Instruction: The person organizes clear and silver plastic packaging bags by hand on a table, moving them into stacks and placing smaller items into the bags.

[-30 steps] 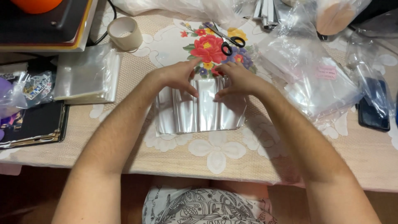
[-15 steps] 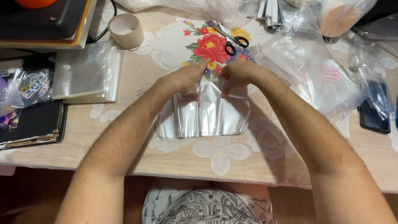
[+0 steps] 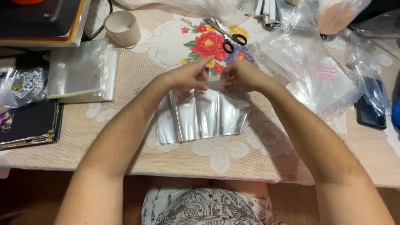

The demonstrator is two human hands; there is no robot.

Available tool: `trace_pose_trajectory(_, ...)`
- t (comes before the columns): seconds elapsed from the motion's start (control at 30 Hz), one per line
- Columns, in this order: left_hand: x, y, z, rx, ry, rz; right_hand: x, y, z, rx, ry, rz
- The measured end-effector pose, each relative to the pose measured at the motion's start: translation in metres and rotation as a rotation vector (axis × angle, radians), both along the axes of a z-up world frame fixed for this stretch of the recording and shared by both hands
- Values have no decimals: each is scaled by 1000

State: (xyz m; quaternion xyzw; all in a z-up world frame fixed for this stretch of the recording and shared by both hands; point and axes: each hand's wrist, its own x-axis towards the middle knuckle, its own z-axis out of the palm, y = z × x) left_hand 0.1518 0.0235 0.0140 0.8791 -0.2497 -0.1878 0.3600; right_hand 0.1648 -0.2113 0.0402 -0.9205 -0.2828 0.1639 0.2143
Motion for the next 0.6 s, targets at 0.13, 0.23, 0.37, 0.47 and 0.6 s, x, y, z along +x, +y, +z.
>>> trace_pose_trajectory(0.13, -4, 11, 14, 34, 41, -21, -5, -12, -9, 66, 39, -40)
trace_pose_trajectory(0.23, -13, 28, 28, 22, 136, -5, -11, -20, -8, 93, 84, -123)
trace_pose_trajectory(0.37, -15, 55, 24, -72, 187, 106, 2, -44, -29, 154, 136, -223)
trace_pose_trajectory(0.47, -3, 77, -2, -150, 176, 190, -5, -48, -28, 145, 139, -269)
trace_pose_trajectory(0.6, 2, 89, -37, -199, 56, 287, -21, -44, -20, 34, 34, -259)
